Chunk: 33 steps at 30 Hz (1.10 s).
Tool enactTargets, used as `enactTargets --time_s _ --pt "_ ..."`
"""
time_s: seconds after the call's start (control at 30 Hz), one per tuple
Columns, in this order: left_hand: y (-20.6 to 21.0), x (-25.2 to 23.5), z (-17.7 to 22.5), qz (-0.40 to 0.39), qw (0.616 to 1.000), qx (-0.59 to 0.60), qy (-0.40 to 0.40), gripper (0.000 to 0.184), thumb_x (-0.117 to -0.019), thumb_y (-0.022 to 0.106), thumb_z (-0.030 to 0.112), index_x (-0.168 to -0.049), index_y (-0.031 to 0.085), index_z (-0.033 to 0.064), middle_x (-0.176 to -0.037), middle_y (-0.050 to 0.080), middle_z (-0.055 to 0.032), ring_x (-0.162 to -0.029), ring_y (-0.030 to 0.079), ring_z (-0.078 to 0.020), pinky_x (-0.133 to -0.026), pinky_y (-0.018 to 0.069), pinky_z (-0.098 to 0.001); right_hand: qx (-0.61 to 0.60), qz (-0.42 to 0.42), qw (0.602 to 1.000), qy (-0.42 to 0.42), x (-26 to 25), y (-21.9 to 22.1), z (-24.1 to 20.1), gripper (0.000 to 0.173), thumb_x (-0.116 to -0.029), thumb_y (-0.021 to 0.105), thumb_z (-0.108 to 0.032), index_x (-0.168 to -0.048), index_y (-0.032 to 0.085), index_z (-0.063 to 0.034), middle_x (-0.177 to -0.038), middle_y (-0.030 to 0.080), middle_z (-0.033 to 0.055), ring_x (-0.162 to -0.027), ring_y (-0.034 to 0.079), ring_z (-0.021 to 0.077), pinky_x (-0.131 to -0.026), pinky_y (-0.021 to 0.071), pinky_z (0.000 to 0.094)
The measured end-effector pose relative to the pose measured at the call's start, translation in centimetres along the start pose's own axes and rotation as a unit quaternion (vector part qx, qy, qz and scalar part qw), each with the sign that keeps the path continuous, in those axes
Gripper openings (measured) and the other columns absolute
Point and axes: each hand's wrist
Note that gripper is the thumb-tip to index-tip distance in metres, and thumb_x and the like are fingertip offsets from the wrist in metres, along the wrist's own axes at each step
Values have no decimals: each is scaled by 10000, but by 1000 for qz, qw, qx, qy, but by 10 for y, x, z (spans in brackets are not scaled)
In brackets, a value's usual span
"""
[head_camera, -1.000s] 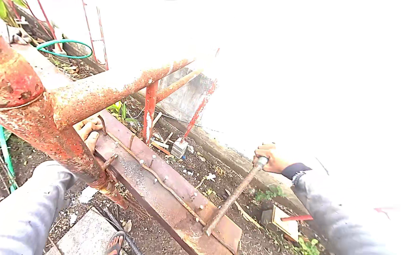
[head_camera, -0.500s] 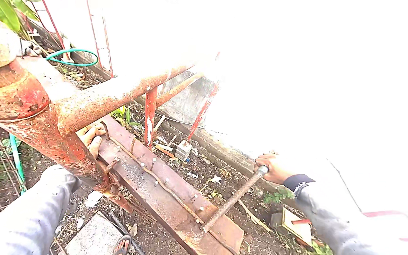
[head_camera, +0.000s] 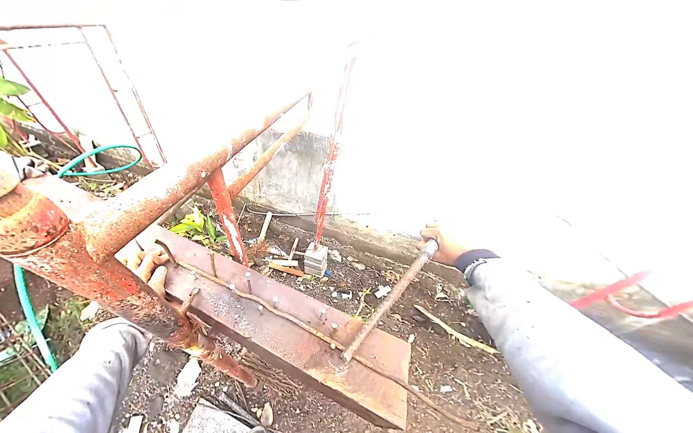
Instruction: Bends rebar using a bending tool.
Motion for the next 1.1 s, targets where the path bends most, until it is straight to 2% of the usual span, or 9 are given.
enactTargets --time_s 0.07,0.17,0.3,0.37,0.43,0.53,0.67,0.83,1.1 --pt "-10 0 42 13 999 -12 -34 289 -909 447 -65 -1077 645 -190 -1156 621 -391 -1167 556 -533 -1095 340 -573 -4 7 1000 24 4 0 3 229 -838 799 -170 -709 675 -27 -816 669 138 -910 664 354 -837 516 550" --pt "-45 -18 137 -75 973 -61 -209 289 -953 458 -90 -1158 630 -199 -1235 645 -332 -1217 570 -373 -1073 385 -345 28 30 998 47 11 -4 10 274 -837 791 -220 -677 641 -55 -797 658 114 -874 669 335 -764 523 548" --pt "-39 -24 65 -245 926 -49 -283 367 -1050 406 -42 -1392 503 -134 -1441 539 -284 -1364 486 -331 -1125 334 -367 41 27 996 77 28 -21 4 259 -821 803 -207 -681 648 -54 -838 675 119 -918 669 340 -815 521 551" --pt "23 14 -54 -85 979 -12 -185 334 -1025 501 42 -1319 585 -93 -1346 597 -287 -1293 559 -363 -1109 426 -429 54 21 993 104 43 -22 3 239 -800 829 -215 -691 664 -81 -828 674 92 -904 671 314 -796 528 536" --pt "55 23 -119 -97 981 -68 -154 433 -1012 610 153 -1393 549 -44 -1436 536 -274 -1389 472 -396 -1177 347 -523 51 -1 988 147 65 -26 -9 205 -779 864 -190 -737 708 -63 -868 693 114 -940 673 333 -837 526 561" --pt "55 17 -115 -104 974 -173 -106 579 -842 773 233 -1326 596 -31 -1380 564 -274 -1328 478 -441 -1147 270 -606 42 -69 971 226 100 -39 -30 204 -822 847 -208 -855 736 -40 -988 712 147 -1045 666 357 -903 514 577" --pt "13 6 -52 -192 947 -219 -139 562 -905 750 295 -1367 588 19 -1463 535 -209 -1404 424 -384 -1153 236 -598 36 -113 940 320 157 -46 -62 234 -857 821 -269 -925 740 -61 -1024 729 164 -1067 678 379 -899 519 606" --pt "5 4 -53 -103 982 -154 -41 353 -964 614 257 -1213 687 19 -1295 631 -249 -1308 486 -454 -1062 276 -673 53 -111 904 410 224 -55 -109 266 -880 802 -307 -991 748 -71 -1060 737 180 -1120 664 399 -977 489 599" --pt "10 -7 -83 -50 991 -55 108 596 -925 324 462 -1064 729 47 -1230 684 -205 -1246 568 -455 -1021 310 -706 57 -71 844 529 295 -66 -186 333 -860 810 -376 -981 769 -68 -1048 740 213 -1093 672 438 -935 498 637"
Point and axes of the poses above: each hand's wrist, its own x-axis away from the middle knuckle, its own y-axis out of the palm, z = x × y
